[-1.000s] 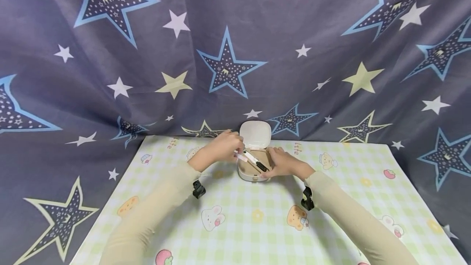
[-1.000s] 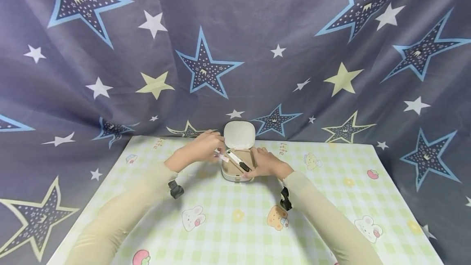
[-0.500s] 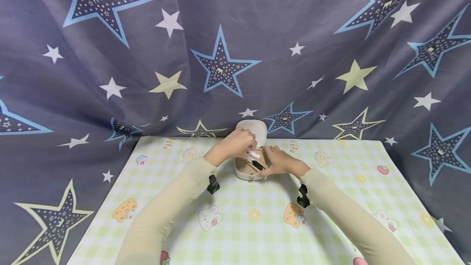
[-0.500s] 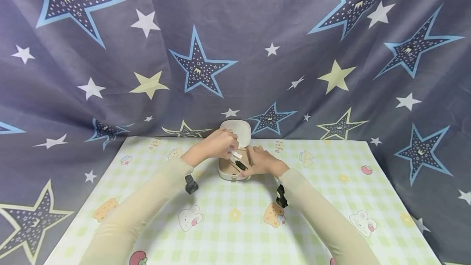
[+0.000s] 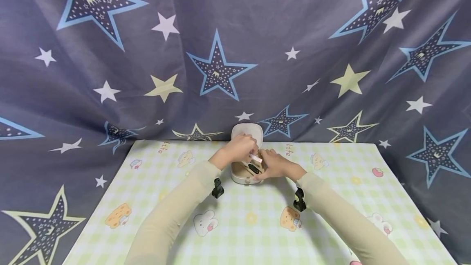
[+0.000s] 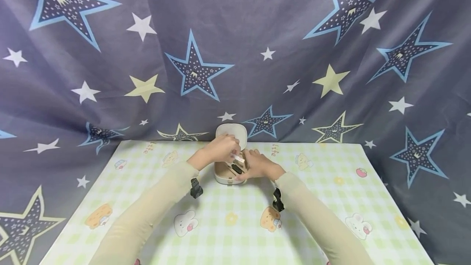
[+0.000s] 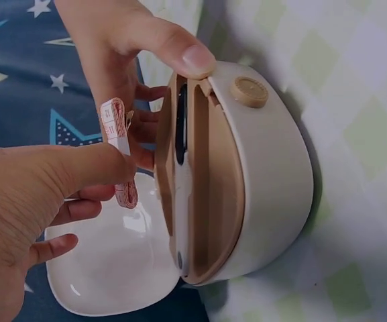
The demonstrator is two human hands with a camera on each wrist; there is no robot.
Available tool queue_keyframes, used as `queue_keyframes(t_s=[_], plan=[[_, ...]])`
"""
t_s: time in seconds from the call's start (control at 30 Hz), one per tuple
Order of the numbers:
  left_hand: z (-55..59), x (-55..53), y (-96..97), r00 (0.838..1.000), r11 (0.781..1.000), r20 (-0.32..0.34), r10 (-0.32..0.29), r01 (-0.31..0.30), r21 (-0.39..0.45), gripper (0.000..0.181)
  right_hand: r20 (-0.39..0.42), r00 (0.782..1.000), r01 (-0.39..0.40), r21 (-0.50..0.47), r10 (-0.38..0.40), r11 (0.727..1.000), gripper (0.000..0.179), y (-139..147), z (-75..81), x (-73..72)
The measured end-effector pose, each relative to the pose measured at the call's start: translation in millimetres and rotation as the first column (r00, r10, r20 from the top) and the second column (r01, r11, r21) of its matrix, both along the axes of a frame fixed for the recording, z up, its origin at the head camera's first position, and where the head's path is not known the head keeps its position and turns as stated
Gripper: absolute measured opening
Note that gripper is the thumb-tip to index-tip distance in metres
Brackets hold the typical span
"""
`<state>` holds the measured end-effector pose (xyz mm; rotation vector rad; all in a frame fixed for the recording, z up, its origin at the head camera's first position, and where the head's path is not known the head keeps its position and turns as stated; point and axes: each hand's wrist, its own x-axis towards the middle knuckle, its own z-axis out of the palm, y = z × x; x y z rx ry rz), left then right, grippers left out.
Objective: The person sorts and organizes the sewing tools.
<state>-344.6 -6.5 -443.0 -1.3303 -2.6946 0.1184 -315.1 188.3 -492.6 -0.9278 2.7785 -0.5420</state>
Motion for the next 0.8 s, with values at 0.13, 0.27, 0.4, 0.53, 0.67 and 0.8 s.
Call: queue_keyframes(t_s=[0.13,0.27,0.4,0.53,0.67,0.8], plan=[[-3.2,-1.1,-0.1,1.0,1.0,-0.014,0.012,-0.012,-0.004,0.009,-0.003,1.0,0.013,-0.007,-0.013,1.0,0.069,-1.3,-0.3,0.7],[-3.8,-2.8,-0.7,1.0,1.0,-0.012,0.012,-0.012,-0.002,0.01,-0.018,1.0,0.013,-0.009,-0.014,1.0,0.074,-1.5,0.4,1.0],[-4.8,-4.1,-2.3,1.0,1.0,0.017,0.008,-0.008,0.005,0.011,-0.032,0.999,-0.002,-0.005,0.002,1.0,0.078,-3.2,0.7,1.8],[-6.3,-6.1,-2.1,0.999,1.0,0.026,0.019,-0.019,0.006,0.007,-0.035,0.999,0.0,-0.006,0.0,1.0,0.079,-4.1,0.1,1.5],[-8.3,-7.5,0.0,1.0,1.0,0.019,0.011,-0.011,-0.005,0.006,-0.025,1.0,-0.002,-0.008,0.001,1.0,0.075,-3.1,-0.7,1.5],[-9.3,-6.5,1.8,1.0,1.0,0.001,-0.015,0.015,-0.017,0.007,-0.01,1.0,-0.005,-0.016,0.005,1.0,0.071,-1.6,-1.6,2.4]])
